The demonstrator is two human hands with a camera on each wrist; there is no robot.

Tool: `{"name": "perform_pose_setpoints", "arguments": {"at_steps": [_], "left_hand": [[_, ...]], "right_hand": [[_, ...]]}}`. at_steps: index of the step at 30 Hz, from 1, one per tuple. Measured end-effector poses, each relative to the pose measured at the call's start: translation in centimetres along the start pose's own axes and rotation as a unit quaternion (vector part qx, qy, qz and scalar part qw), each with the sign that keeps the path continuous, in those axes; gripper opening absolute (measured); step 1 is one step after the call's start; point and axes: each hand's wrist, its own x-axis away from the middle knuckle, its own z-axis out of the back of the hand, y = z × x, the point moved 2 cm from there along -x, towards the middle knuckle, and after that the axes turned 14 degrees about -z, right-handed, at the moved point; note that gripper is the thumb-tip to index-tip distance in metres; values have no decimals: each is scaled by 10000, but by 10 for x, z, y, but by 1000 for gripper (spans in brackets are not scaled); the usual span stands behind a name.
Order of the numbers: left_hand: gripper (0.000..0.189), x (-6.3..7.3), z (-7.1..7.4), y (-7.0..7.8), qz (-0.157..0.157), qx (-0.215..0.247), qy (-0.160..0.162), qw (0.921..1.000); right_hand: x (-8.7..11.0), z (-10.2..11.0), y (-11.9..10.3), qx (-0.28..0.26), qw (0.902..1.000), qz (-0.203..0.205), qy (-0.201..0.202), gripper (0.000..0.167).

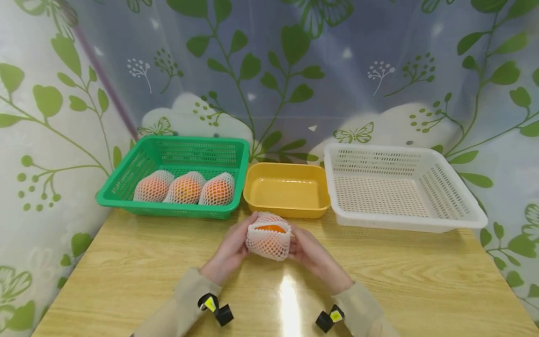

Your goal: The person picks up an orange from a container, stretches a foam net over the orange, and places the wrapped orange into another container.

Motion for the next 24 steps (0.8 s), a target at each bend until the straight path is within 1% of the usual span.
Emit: {"name": "perform_pose_setpoints", "arguments": {"at_steps": [2,5,7,9,11,15,17,19,21,24], "left_hand": [[52,0,-1,-1,-52,23,-17,10000],[46,2,-2,-1,-157,196,-47,9997],[36,3,-2,-2,-207,334,-66,9992],[25,5,-2,-3,-278,478,-155,9983],[19,7,-2,-5,-307,616,-283,9972],[22,9,-2,-5,-324,712,-585,9952],[26,9,-2,-5,-275,676,-685,9950],[32,10,-2,-6,-130,739,-803,9939],[38,10,-3,-7,38,813,-970,9920],[40,11,-5,-8,290,1023,-1144,9877]], "right_hand": [[1,-3,-2,-75,9999,-60,-34,36],[4,-8,-5,-20,9999,-122,-52,43],[5,-11,-7,33,9999,-97,-131,47],[6,-12,-8,86,9997,-29,-209,48],[7,-14,-9,58,9995,70,-292,46],[9,-15,-9,-238,9988,306,-293,31],[10,-16,-9,-360,9984,395,-157,25],[10,-17,-9,-427,9980,458,115,24],[10,-17,-10,-409,9973,447,420,29],[10,-18,-10,-332,9955,423,776,38]]}}
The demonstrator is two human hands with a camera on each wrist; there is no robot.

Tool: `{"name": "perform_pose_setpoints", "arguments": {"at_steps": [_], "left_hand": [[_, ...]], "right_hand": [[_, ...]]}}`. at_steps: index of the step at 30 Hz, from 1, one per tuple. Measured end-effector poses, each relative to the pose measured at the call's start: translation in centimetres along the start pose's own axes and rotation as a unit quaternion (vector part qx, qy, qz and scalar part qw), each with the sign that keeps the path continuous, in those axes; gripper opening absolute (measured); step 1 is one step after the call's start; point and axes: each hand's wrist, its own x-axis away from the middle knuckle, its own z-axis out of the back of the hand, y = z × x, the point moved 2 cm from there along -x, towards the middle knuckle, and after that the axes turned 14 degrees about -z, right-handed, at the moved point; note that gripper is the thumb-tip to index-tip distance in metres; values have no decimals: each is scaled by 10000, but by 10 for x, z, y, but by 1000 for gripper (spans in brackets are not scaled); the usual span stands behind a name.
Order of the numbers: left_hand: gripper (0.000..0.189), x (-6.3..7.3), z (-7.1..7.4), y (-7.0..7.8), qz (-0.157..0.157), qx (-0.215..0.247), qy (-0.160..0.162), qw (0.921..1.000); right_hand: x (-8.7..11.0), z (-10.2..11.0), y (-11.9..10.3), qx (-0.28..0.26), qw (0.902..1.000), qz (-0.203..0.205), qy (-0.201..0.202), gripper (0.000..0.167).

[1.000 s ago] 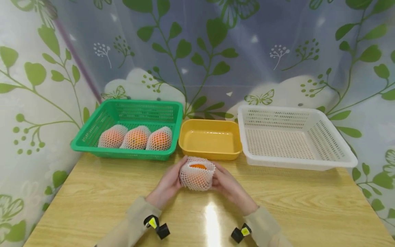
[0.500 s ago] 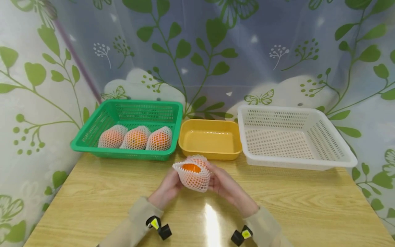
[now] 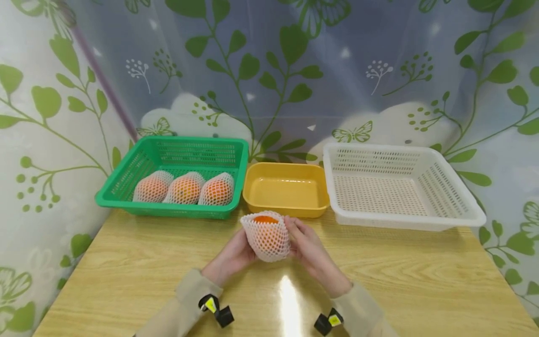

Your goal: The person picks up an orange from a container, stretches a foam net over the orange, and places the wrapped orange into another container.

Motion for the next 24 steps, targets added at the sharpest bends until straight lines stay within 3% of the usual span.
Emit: {"name": "perform_pose_setpoints", "arguments": {"at_steps": [8,15,20,24], "left_hand": [[40,0,-2,-2,165,214,5,9996],[35,2,-4,0,196,276,-42,9994],[36,0,-5,2,195,452,-136,9987],[44,-1,-4,4,152,546,-103,9983]], "right_hand": [[0,-2,-1,-238,9995,119,138,21],[0,-3,-1,-392,9988,218,199,16],[0,-2,-2,-84,9983,177,558,30],[1,-1,-4,621,9920,586,932,44]]}}
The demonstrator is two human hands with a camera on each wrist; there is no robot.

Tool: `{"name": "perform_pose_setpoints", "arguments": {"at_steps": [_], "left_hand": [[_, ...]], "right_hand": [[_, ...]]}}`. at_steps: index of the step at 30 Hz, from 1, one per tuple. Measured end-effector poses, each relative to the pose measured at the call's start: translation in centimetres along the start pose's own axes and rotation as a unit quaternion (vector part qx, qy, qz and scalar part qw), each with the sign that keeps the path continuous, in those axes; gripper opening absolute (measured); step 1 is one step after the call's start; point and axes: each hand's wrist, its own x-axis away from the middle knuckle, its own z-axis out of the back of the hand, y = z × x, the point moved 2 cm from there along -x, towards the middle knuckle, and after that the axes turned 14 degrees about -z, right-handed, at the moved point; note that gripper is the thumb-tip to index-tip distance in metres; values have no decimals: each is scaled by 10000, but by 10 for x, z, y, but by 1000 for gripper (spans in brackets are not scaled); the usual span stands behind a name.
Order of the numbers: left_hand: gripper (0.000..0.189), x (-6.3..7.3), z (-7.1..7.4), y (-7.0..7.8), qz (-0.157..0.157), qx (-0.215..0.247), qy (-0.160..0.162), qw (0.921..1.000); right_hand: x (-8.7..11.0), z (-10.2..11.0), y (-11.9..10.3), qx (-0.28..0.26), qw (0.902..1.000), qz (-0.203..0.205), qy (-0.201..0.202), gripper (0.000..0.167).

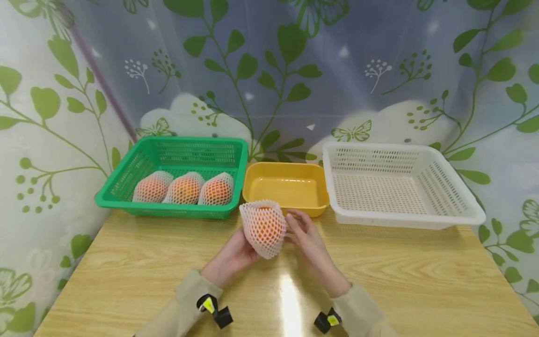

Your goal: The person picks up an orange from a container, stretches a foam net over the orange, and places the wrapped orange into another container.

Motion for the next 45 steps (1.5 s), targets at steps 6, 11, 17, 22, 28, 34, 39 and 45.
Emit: {"name": "perform_pose_setpoints", "arguments": {"at_steps": [6,11,17,22,28,34,39,45], "left_hand": [[53,-1,1,1,-107,20,188,9998],[49,0,-1,5,-162,-218,-40,9996],[47,3,-7,23,-849,-1316,-528,9863],[61,5,-16,34,-1462,-2002,-854,9650],[58,8,-25,26,-1764,-2786,-1175,9367],[59,12,-31,14,-2048,-2820,-1068,9312],[60,17,-35,10,-2288,-2811,-898,9277],[72,17,-35,11,-2247,-2730,-900,9311]], "right_hand": [[5,-4,-2,1514,9813,1146,-316,70],[7,-4,-6,1621,9761,1428,-232,86],[11,3,-14,1130,9851,1258,-319,68],[8,2,-12,1378,9843,1005,-450,68],[10,0,-10,1265,9861,994,-413,68],[14,-2,-11,949,9914,896,-72,65],[15,-5,-11,764,9923,969,79,62],[15,-7,-12,1407,9799,1415,75,63]]}}
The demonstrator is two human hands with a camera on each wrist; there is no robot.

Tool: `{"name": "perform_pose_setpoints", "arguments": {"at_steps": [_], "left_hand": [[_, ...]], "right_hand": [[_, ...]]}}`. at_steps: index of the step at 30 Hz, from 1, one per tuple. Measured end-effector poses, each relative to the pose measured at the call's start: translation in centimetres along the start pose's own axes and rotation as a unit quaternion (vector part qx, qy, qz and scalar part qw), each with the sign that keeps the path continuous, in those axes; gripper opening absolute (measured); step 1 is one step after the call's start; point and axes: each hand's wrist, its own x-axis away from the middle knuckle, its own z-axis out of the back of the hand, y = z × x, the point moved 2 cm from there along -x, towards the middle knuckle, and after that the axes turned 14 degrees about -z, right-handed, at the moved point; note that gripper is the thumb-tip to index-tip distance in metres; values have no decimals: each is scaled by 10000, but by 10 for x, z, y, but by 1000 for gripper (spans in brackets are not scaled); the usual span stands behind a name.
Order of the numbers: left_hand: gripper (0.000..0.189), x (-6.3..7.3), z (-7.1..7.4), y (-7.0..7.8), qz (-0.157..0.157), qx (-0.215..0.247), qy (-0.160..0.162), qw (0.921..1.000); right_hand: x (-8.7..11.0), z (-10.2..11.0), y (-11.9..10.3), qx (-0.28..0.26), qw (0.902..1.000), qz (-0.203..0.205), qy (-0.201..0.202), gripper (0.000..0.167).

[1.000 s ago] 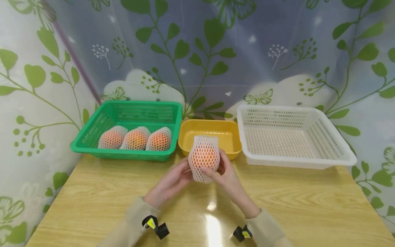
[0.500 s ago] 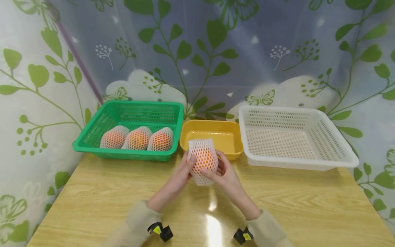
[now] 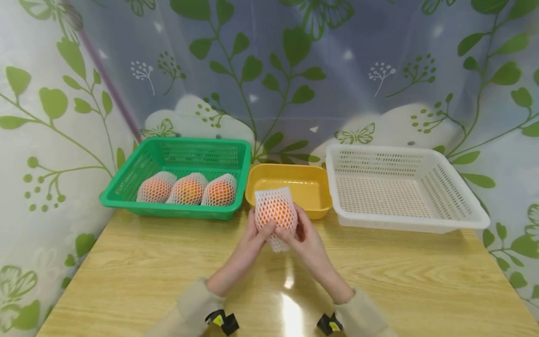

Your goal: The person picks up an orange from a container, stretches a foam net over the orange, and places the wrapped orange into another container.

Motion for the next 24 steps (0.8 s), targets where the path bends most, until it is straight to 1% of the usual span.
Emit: {"name": "perform_pose_setpoints", "arguments": {"at_steps": [2,5,8,10,12,13,16,18,20,22,24], "left_hand": [[76,-1,3,1,67,7,-66,10000],[76,-5,9,3,191,-70,-242,9995],[74,-9,17,9,323,-239,-410,9984],[72,-12,25,15,341,-407,-429,9977],[70,-18,35,24,290,-592,-361,9972],[69,-21,41,29,211,-709,-291,9968],[74,-33,66,45,-131,-1294,78,9915],[79,-41,85,57,-429,-1757,356,9829],[84,-48,103,66,-724,-2242,615,9699],[85,-53,120,74,-948,-2728,804,9540],[85,-57,136,78,-1087,-3322,911,9325]], "right_hand": [[-1,0,0,210,9997,101,32,63],[-2,1,1,427,9989,168,76,63],[-3,2,2,600,9980,209,27,61],[-3,3,2,661,9975,267,-38,61],[-4,4,1,644,9972,359,-126,60],[-4,4,0,612,9971,414,-167,59],[-4,6,-2,516,9967,587,-232,53],[-4,9,-4,476,9965,665,-195,46],[-4,11,-6,464,9963,718,-110,41],[-4,13,-7,429,9963,739,-59,39],[-4,16,-8,382,9965,744,-42,37]]}}
